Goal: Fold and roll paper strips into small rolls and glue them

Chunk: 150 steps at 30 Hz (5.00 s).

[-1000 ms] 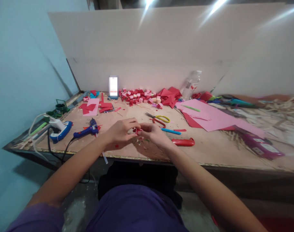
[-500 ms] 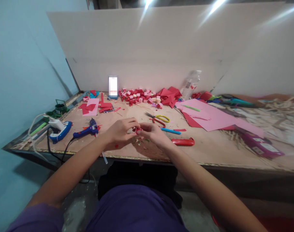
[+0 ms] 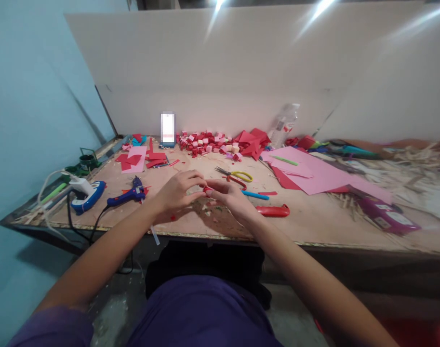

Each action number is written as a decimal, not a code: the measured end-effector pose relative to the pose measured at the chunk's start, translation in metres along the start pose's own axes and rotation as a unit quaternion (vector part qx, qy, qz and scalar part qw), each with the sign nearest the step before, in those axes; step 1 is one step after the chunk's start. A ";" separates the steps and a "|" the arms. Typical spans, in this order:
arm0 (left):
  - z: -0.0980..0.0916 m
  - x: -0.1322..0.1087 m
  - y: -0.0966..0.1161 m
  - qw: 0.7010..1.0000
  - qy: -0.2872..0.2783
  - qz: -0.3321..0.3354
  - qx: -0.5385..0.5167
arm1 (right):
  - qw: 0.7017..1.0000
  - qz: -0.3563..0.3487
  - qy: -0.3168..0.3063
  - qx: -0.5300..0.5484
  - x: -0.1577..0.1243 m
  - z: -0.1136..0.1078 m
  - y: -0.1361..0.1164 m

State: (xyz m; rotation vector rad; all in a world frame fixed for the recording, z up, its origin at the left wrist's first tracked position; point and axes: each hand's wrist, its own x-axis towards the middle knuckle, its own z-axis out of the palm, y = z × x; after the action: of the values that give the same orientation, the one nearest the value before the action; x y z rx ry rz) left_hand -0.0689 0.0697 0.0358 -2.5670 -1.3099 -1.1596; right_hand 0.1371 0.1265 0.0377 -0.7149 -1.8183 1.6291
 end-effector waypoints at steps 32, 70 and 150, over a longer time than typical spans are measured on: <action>0.001 -0.005 -0.001 0.997 0.054 0.017 0.049 | 0.992 0.061 0.029 0.104 0.003 -0.002 0.001; 0.009 -0.006 -0.006 0.999 -0.020 0.021 0.018 | 1.000 -0.003 0.003 -0.020 0.005 0.001 0.003; 0.004 -0.005 -0.005 0.995 -0.006 -0.038 0.090 | 0.998 0.007 0.053 0.013 0.005 -0.001 0.006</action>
State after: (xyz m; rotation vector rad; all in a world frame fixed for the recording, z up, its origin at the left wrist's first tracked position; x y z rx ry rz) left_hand -0.0721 0.0709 0.0285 -2.4190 -1.4548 -0.9882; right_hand 0.1340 0.1316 0.0326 -0.7892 -1.7165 1.5903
